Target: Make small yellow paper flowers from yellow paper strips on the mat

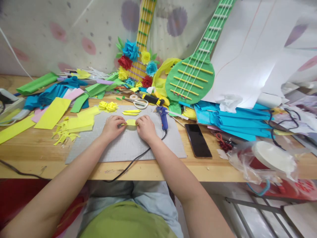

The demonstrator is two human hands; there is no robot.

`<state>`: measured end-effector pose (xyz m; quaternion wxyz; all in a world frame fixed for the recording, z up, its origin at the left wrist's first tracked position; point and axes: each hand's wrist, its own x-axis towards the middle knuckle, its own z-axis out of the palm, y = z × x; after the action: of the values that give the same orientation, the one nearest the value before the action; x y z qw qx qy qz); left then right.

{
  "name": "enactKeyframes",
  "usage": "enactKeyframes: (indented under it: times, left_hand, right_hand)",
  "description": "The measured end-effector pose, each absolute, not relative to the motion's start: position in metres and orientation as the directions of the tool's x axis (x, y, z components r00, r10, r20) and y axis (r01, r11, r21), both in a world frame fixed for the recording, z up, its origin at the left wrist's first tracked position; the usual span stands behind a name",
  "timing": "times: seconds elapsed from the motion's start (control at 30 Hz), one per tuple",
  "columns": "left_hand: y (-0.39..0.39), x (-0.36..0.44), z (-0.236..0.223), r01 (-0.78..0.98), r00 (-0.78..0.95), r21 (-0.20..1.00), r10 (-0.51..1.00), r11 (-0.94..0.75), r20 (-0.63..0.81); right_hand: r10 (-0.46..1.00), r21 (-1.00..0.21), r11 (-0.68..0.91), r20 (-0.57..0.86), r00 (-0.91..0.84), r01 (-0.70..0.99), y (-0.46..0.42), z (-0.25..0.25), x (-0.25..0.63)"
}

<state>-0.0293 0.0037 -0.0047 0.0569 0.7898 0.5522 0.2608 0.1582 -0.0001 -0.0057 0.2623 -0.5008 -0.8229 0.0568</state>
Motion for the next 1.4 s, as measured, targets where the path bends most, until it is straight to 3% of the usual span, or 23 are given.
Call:
enactKeyframes:
  times: [0.2, 0.5, 0.87, 1.1, 1.4]
  left_hand:
    - [-0.001, -0.028, -0.006, 0.867, 0.256, 0.329, 0.901, -0.375, 0.351]
    - [-0.004, -0.033, -0.001, 0.789, 0.28, 0.455, 0.902, -0.412, 0.329]
    - [0.001, -0.031, -0.008, 0.739, 0.199, 0.581, 0.934, -0.341, 0.296]
    - [0.007, -0.031, -0.011, 0.708, 0.12, 0.662, 0.966, -0.247, 0.231]
    - [0.003, -0.02, -0.003, 0.795, 0.066, 0.578, 0.973, -0.184, 0.22]
  right_hand:
    - [0.88, -0.442, 0.464, 0.331, -0.341, 0.768, -0.002, -0.006, 0.158]
    - [0.899, -0.493, 0.428, 0.315, -0.304, 0.757, -0.001, -0.011, 0.156]
    - [0.98, -0.793, 0.196, 0.144, -0.135, 0.578, 0.007, -0.02, 0.152]
    - [0.992, -0.777, 0.13, 0.104, -0.077, 0.617, 0.006, -0.015, 0.149]
    - [0.981, -0.621, 0.161, 0.182, -0.059, 0.767, 0.001, -0.013, 0.141]
